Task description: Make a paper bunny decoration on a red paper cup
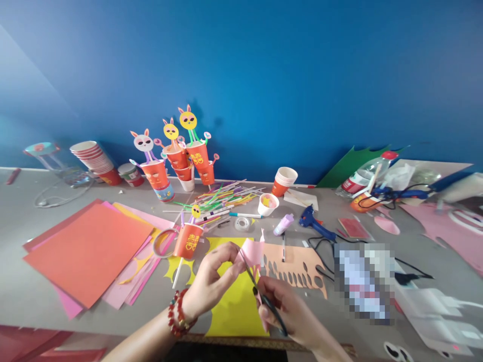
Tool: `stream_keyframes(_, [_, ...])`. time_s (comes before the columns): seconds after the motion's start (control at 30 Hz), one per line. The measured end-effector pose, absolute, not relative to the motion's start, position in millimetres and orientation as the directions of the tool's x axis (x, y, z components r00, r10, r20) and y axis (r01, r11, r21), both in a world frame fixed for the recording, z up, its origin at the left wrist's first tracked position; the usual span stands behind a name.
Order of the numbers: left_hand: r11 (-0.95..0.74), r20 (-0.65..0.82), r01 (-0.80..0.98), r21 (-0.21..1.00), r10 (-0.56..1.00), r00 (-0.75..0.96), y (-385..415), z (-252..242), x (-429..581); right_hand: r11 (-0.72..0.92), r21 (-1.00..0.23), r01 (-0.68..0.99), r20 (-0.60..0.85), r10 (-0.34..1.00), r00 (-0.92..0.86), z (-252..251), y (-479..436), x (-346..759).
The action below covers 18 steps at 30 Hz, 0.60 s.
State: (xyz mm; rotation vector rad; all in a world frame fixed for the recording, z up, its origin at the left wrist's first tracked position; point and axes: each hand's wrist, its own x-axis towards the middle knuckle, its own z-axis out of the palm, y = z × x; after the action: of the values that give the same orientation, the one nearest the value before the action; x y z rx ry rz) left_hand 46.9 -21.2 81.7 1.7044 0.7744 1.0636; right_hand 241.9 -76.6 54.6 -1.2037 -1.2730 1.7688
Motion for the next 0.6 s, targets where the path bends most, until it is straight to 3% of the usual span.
stream_keyframes(0.6, [-0.381,0.334,0.039,0.924,0.852,0.404,-18,85,44,-0.273,-0.956,0.104,-0.288,0.824,-0.487,68,-76,257])
